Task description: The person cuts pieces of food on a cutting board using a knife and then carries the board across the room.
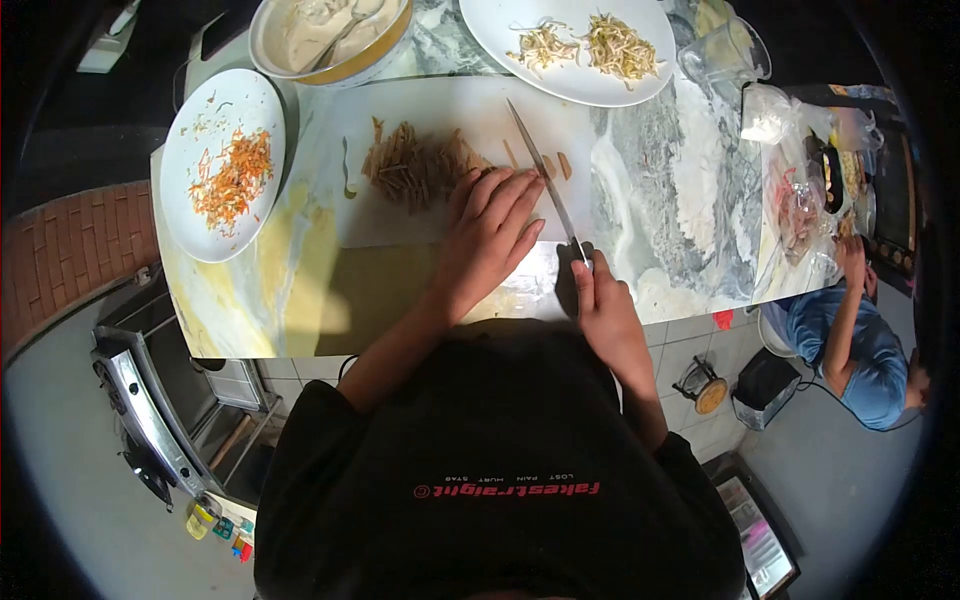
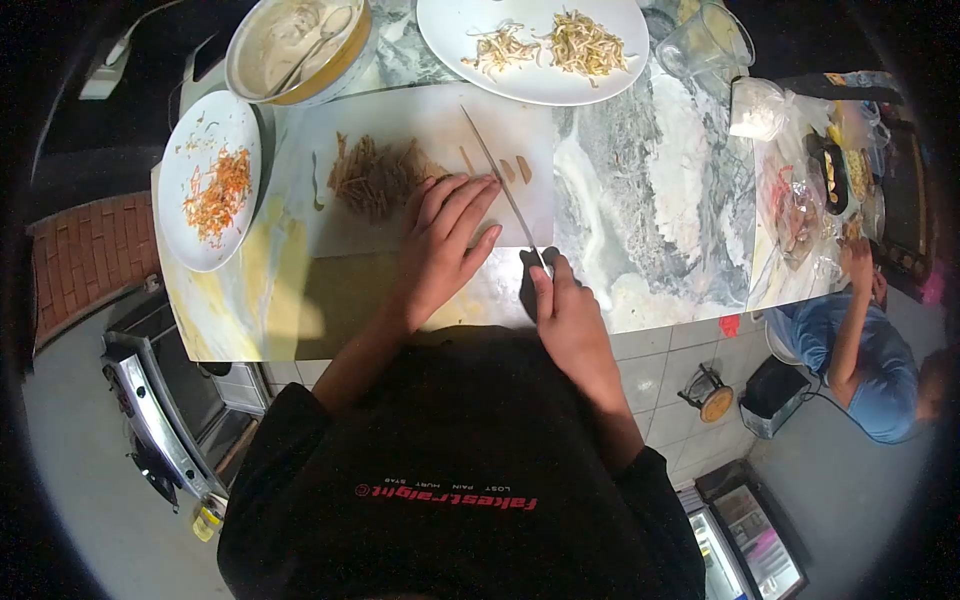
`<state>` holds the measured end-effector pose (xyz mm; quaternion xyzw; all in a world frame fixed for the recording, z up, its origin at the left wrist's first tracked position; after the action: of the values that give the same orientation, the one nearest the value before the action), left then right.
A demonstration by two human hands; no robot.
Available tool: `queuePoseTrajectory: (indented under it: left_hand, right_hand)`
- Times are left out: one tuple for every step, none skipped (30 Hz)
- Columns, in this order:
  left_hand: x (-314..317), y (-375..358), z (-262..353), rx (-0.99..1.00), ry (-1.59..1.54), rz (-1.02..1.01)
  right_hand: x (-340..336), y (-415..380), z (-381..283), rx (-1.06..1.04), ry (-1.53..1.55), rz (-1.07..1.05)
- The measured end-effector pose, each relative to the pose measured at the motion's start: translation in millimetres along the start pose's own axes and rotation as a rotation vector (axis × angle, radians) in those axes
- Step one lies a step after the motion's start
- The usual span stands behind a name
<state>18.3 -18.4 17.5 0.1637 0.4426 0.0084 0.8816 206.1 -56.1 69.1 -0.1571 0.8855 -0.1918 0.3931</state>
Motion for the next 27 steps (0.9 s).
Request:
queuePoseTrajectory:
  left_hand:
    - [0, 0, 0, 0.011, 0.01, 0.002]
    - [0, 0, 1, 0.014, 0.014, 0.01]
    - [1, 0, 1, 0.021, 0.018, 0.016]
    - [3, 0, 2, 0.039, 0.025, 0.016]
    - [5, -1, 1, 0.053, 0.051, 0.037]
    - [6, -2, 1, 0.066, 0.078, 0.06]
    - [7, -3, 2, 0.081, 0.086, 0.062]
    - [7, -4, 3, 0.069, 0.135, 0.068]
    - [7, -6, 4, 0.054, 0.183, 0.076]
    - [8, -7, 2, 0.059, 0.193, 0.083]
    - [9, -8, 1, 0.065, 0.228, 0.146]
    - [10, -10, -1, 0.068, 0.263, 0.209]
    - [12, -12, -2, 0.063, 0.272, 0.214]
    - [12, -12, -2, 0.048, 0.275, 0.251]
    - [12, -12, -2, 0.033, 0.277, 0.286]
    - [11, -12, -2, 0.027, 0.284, 0.286]
    - [9, -10, -1, -0.007, 0.291, 0.258]
    - [6, -8, 2, -0.038, 0.297, 0.229]
    - [3, -6, 5, -0.034, 0.298, 0.228]
    - [-2, -4, 7, -0.026, 0.195, 0.235]
    - [-6, -1, 10, -0.017, 0.092, 0.242]
    - [-9, 3, 17, -0.01, 0.092, 0.24]
    - [-11, 5, 21, -0.125, -0.143, 0.234]
    - [-12, 5, 22, -0.242, -0.377, 0.225]
    - [-13, 6, 21, -0.239, -0.374, 0.222]
    - [-13, 10, 23, -0.053, -0.261, 0.185]
    - [-12, 14, 24, 0.131, -0.146, 0.148]
  right_hand:
    - [-1, 0, 5, -0.008, 0.01, 0.008]
    - [0, 0, 10, -0.031, 0.041, 0.01]
    - [-1, -1, 14, -0.054, 0.074, 0.016]
    - [-2, -3, 16, -0.059, 0.087, 0.03]
    - [-3, -6, 18, -0.048, 0.081, 0.016]
    - [-4, -8, 20, -0.039, 0.076, 0.002]
    - [-5, -11, 21, -0.046, 0.087, 0.014]
    - [-6, -15, 23, -0.041, 0.077, 0.01]
    - [-6, -18, 24, -0.037, 0.065, 0.004]
    - [-7, -19, 26, -0.048, 0.07, 0.008]
    - [-8, -21, 29, -0.05, 0.065, 0.0]
    - [-9, -22, 32, -0.052, 0.059, -0.011]
    - [-9, -24, 34, -0.062, 0.059, -0.016]
    - [-9, -25, 37, -0.072, 0.091, 0.001]
    - [-10, -25, 40, -0.08, 0.123, 0.019]
    - [-7, -23, 51, -0.085, 0.124, 0.011]
    - [-4, -20, 58, -0.161, 0.222, 0.026]
    - [-2, -19, 64, -0.235, 0.32, 0.045]
    - [-4, -21, 69, -0.235, 0.324, 0.048]
    - [-9, -24, 65, -0.122, 0.558, -0.093]
    - [-13, -27, 60, -0.007, 0.79, -0.236]
    - [-16, -28, 58, -0.008, 0.795, -0.23]
    - [-17, -29, 57, 0.044, 0.887, -0.275]
    - [-16, -30, 56, 0.096, 0.979, -0.322]
    - [-16, -31, 55, 0.095, 0.984, -0.321]
    - [-16, -30, 55, 0.101, 1.019, -0.316]
    - [-16, -30, 54, 0.108, 1.052, -0.312]
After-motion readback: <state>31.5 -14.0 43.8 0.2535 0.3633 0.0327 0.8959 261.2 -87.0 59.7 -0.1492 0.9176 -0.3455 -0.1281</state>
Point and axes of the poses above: each hand's wrist, its own y-axis towards the middle knuckle, its own x-axis out of the palm, z = x × y, the point moved 2 cm from there along y, towards the middle knuckle, and after that the axes turned 8 degrees about -x, right-handed, at the moved point
